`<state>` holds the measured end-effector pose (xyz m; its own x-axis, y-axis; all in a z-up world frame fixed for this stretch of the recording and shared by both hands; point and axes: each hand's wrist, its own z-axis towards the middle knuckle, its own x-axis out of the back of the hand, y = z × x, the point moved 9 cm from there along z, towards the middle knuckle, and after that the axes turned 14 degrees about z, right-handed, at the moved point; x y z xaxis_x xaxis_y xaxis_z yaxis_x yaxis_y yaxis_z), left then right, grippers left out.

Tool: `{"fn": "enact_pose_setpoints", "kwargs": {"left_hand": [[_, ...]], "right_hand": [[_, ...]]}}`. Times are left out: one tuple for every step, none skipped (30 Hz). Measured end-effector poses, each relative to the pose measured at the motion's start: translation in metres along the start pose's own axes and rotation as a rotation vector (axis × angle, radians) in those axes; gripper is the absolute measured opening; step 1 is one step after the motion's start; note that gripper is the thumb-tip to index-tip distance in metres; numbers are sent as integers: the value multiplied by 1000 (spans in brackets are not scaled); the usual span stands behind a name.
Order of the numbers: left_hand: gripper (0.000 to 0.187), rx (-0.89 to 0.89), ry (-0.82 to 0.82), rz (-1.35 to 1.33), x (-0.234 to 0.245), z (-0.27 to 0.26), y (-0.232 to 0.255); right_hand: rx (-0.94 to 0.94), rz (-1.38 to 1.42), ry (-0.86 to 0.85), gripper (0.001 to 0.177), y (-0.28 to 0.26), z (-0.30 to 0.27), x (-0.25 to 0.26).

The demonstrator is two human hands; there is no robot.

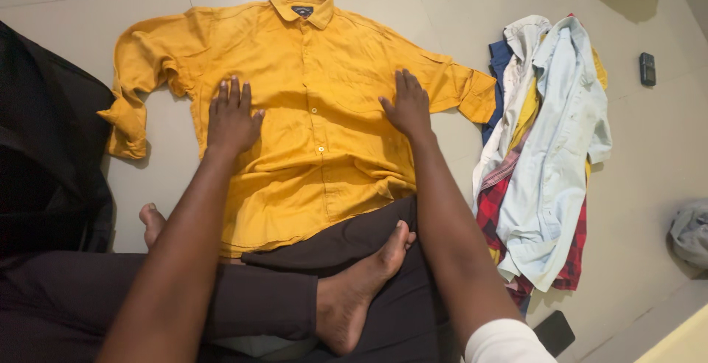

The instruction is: The person removes a yellow shirt from a black bag, spreads it out on the floor, and fastens the buttons along the front.

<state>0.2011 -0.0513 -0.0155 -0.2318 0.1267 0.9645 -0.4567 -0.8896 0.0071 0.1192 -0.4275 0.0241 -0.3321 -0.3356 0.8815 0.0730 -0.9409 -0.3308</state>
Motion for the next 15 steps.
{"fn": "enact_pose_setpoints", "kwargs": {"left_hand": [[75,25,-57,-32,-9,1,-2],[77,49,-114,-63,-14,1,-3],[74,65,-64,-59,-7,-1,0],[71,80,-14,-54,2,-6,9],[68,97,43,-45,15,-6,16],[66,48,-5,-100,19,-5,30],[64,-5,-59,-156,22,-6,48],[62,-57,-112,-212,24,-7,66],[64,-78,-147,-208,25,-9,85],[66,-98,-182,-204,23,-11,103],[69,-114,-210,-199,21,-11,112],[71,-126,-180,-159,22,-14,115],[73,-135,-145,-116,22,-14,119],[75,-144,-110,-74,21,-12,119],[77,-129,-123,-68,15,-7,117]], "right_hand": [[4,8,17,76,-7,-4,7],[-99,53,-111,71,-9,-7,3],[-203,100,-240,66,-15,-14,0],[-306,148,-371,62,-24,-23,-5],[-354,123,-484,65,-36,-28,-9],[-401,98,-597,68,-45,-35,-16],[-451,74,-714,72,-47,-45,-25],[-394,60,-672,77,-49,-36,-28],[-345,45,-635,82,-49,-31,-36],[-294,30,-598,89,-46,-29,-43],[-316,-3,-563,88,-38,-28,-48],[-338,-35,-528,88,-32,-27,-52],[-355,-67,-488,87,-27,-21,-54],[-353,-39,-462,86,-27,-17,-54],[-356,-12,-438,84,-28,-18,-51]]}}
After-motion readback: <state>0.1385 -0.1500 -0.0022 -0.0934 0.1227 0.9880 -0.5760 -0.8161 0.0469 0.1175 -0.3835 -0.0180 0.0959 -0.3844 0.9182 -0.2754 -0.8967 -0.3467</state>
